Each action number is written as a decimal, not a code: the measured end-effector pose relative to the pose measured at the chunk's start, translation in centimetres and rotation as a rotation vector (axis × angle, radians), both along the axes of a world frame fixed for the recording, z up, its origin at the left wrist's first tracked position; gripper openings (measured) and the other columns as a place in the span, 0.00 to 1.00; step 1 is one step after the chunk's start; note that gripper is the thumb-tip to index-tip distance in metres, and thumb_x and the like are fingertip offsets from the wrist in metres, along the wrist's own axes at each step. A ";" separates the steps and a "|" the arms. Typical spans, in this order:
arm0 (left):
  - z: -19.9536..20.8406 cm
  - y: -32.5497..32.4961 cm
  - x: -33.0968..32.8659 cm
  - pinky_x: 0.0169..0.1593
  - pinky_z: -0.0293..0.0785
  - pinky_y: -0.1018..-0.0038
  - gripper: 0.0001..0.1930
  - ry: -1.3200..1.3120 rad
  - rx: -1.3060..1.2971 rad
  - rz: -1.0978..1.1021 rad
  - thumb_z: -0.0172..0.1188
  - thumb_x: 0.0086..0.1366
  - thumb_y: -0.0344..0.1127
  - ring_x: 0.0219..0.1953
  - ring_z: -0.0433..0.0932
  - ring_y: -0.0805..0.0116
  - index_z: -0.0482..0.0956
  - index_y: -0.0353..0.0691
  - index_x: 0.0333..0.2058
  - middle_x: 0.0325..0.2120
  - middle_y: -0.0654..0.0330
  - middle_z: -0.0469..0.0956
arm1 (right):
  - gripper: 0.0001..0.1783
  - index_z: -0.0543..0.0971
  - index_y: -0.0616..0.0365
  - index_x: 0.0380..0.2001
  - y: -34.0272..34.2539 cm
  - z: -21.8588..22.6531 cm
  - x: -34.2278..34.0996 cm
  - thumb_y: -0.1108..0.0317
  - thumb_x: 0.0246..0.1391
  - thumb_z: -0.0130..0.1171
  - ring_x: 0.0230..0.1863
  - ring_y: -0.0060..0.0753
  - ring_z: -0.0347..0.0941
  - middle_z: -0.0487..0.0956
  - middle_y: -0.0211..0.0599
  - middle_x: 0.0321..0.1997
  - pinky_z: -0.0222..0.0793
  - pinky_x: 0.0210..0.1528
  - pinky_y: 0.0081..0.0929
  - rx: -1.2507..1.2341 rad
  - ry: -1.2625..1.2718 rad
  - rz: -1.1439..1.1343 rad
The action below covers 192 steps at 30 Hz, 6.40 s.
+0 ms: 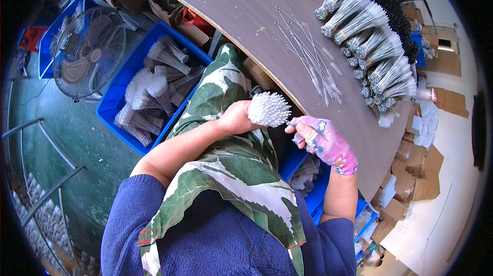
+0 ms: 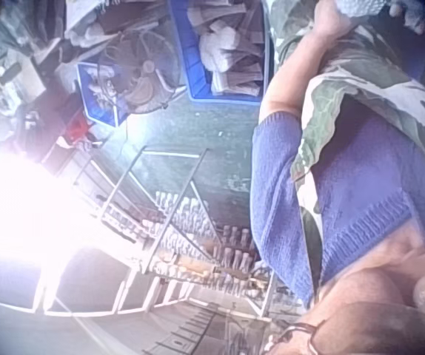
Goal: Assembling small white plastic components and wire bundles at a factory workbench.
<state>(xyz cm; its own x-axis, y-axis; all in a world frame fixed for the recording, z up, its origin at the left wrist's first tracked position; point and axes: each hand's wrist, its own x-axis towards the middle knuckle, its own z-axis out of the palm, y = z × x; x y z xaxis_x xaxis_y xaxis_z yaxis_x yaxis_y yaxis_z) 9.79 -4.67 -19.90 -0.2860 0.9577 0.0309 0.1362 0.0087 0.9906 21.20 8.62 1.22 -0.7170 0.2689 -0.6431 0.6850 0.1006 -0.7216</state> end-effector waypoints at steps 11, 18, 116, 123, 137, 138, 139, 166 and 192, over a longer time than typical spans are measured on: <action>0.8 0.6 0.8 0.44 0.72 0.66 0.17 0.020 -0.040 0.015 0.65 0.50 0.40 0.39 0.77 0.54 0.77 0.46 0.40 0.34 0.55 0.79 | 0.13 0.78 0.64 0.30 0.9 -2.0 -0.4 0.63 0.54 0.52 0.22 0.24 0.70 0.75 0.35 0.21 0.67 0.28 0.24 0.399 -0.052 0.348; 1.2 0.7 1.0 0.43 0.72 0.66 0.16 0.069 -0.101 0.011 0.64 0.51 0.42 0.39 0.76 0.53 0.77 0.44 0.39 0.34 0.53 0.78 | 0.19 0.79 0.59 0.31 1.3 -1.6 -1.2 0.53 0.54 0.52 0.33 0.54 0.73 0.76 0.52 0.29 0.67 0.37 0.42 0.421 -0.177 0.389; 1.5 0.2 -0.4 0.60 0.56 0.72 0.36 -0.596 -0.020 -0.254 0.56 0.61 0.52 0.56 0.62 0.70 0.56 0.32 0.58 0.53 0.56 0.66 | 0.05 0.76 0.52 0.36 9.8 -11.0 5.2 0.70 0.55 0.56 0.15 0.12 0.60 0.70 0.24 0.21 0.53 0.14 0.12 0.280 0.700 -1.276; 1.0 0.3 -0.9 0.61 0.54 0.71 0.37 -0.638 -0.134 -0.338 0.54 0.61 0.56 0.57 0.61 0.67 0.56 0.33 0.59 0.54 0.55 0.65 | 0.09 0.76 0.55 0.40 3.2 -9.2 3.8 0.72 0.55 0.55 0.22 0.12 0.63 0.74 0.24 0.28 0.58 0.24 0.11 0.134 0.354 -0.564; 0.7 0.8 0.4 0.59 0.60 0.69 0.45 -0.249 -0.022 -0.197 0.72 0.46 0.47 0.54 0.65 0.66 0.57 0.34 0.57 0.50 0.54 0.69 | 0.18 0.69 0.63 0.49 -0.2 -10.5 3.6 0.75 0.54 0.53 0.22 0.17 0.65 0.71 0.27 0.25 0.61 0.25 0.16 0.111 0.373 -0.429; 0.7 0.9 0.5 0.56 0.63 0.69 0.41 -0.295 -0.063 -0.200 0.71 0.47 0.46 0.51 0.68 0.68 0.61 0.34 0.55 0.47 0.55 0.71 | 0.18 0.69 0.63 0.49 -0.3 -10.3 3.7 0.75 0.54 0.53 0.22 0.17 0.65 0.71 0.27 0.25 0.61 0.25 0.16 0.111 0.373 -0.428; 0.8 0.8 0.5 0.54 0.66 0.70 0.37 -0.340 -0.106 -0.203 0.71 0.48 0.44 0.48 0.71 0.69 0.64 0.34 0.53 0.44 0.57 0.74 | 0.18 0.70 0.62 0.49 -0.4 -9.8 3.6 0.76 0.53 0.53 0.27 0.16 0.66 0.72 0.27 0.31 0.61 0.28 0.15 0.050 0.358 -0.457; 0.7 0.6 0.7 0.50 0.69 0.72 0.32 -0.571 -0.096 -0.263 0.70 0.51 0.42 0.44 0.72 0.72 0.67 0.37 0.51 0.41 0.61 0.75 | 0.07 0.77 0.61 0.37 -0.2 -6.6 -0.4 0.76 0.54 0.54 0.34 0.22 0.72 0.77 0.30 0.35 0.66 0.34 0.21 0.357 0.653 -0.276; 2.4 0.5 -0.1 0.54 0.66 0.71 0.31 -0.274 -0.085 -0.137 0.72 0.44 0.39 0.48 0.73 0.66 0.71 0.36 0.47 0.43 0.55 0.75 | 0.30 0.70 0.64 0.45 -3.1 -9.9 1.5 0.71 0.36 0.69 0.48 0.30 0.71 0.74 0.42 0.46 0.66 0.50 0.27 0.367 0.381 -0.353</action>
